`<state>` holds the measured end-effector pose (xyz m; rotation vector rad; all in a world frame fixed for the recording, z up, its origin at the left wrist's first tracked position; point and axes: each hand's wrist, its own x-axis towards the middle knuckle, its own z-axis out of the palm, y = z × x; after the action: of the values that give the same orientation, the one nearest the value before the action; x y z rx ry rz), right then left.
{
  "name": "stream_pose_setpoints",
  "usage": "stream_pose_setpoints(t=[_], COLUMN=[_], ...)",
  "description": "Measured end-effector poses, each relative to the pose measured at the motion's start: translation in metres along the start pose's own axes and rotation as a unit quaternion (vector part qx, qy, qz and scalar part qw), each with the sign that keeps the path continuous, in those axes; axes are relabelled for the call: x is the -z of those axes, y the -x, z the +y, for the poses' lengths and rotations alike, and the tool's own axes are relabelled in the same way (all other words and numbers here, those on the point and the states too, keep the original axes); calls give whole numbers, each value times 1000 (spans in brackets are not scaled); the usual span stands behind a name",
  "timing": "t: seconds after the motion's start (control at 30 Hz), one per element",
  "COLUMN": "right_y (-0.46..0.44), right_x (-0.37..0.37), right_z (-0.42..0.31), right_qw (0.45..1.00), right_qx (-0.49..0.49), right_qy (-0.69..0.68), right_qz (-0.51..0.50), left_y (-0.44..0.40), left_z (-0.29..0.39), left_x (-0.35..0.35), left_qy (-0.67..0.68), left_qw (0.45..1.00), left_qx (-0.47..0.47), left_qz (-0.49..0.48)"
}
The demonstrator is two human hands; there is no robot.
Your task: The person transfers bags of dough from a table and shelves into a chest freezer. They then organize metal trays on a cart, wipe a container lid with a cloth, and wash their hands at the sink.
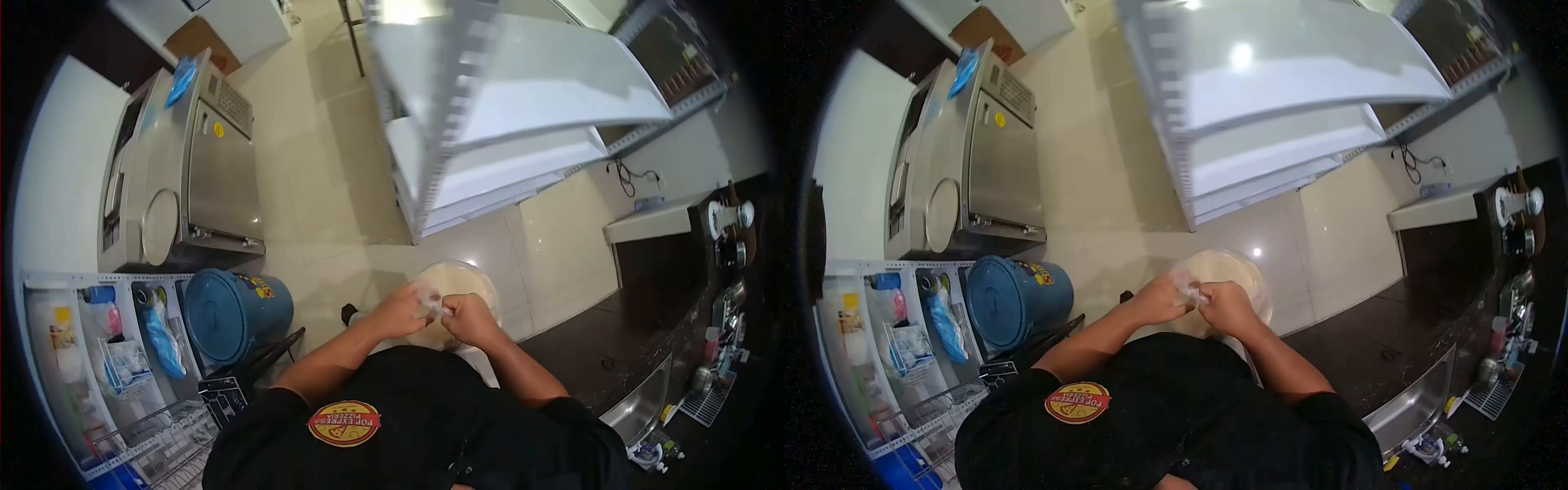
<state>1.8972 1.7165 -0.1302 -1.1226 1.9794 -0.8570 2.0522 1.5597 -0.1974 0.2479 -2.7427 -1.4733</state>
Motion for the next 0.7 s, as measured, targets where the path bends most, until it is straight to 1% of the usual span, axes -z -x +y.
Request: stream_pose_setpoints(t=[0.03,0.1,0.13,0.17,0.2,0.27,0.3,0.33,0.37,0.4,0.43,0.47,0.5,0.53,0.57,0.6,0.63,0.67,0.7], right_y=[-9,-31,-48,-61,-75,-108,-125,-143,-160,-178,-197,-217,-237,-259,-283,-309,-335,-362,-391], right_x=[-17,-44,-55,-66,-73,-83,-90,-96,-100,-103,-102,-99,-93,-86,-77,-69,-63,-56,-49], right_z=[-20,-57,-74,-89,-111,-154,-172,-188,-209,-232,-262,-293,-318,-338,-355,-369,-379,-389,-398], right_qw=[1000,1000,999,998,998,999,999,999,998,998,997,994,991,990,980,964,963,961,959], right_qx=[4,18,30,39,47,-36,-31,-3,26,32,61,89,116,122,129,136,140,157,174], right_qy=[-4,15,24,31,36,-33,-37,-42,-45,-45,-52,-60,-68,-67,-148,-229,-231,-226,-222], right_qz=[-8,-17,-19,-26,-39,-1,-10,-15,-18,-19,-17,-14,-9,-7,3,16,20,5,-9], left_y=[15,41,49,60,78,121,145,167,188,203,212,219,221,204,181,165,97,59,48], left_z=[-1,-4,-14,-33,-55,-101,-130,-164,-206,-246,-265,-282,-300,-317,-338,-354,-357,-365,-371], left_x=[23,81,114,138,155,185,199,211,218,222,229,237,243,239,241,269,288,311,318], left_qy=[4,-62,-100,-102,-89,-69,-8,54,148,242,239,413,569,550,529,525,529,533,537], left_qw=[1000,997,993,993,994,972,946,902,854,792,789,724,626,664,702,707,708,709,709], left_qx=[0,27,40,41,27,9,100,186,243,292,288,371,435,407,377,373,364,356,350], left_qz=[9,-36,-55,-41,50,225,309,387,435,478,487,409,308,302,293,293,293,294,294])
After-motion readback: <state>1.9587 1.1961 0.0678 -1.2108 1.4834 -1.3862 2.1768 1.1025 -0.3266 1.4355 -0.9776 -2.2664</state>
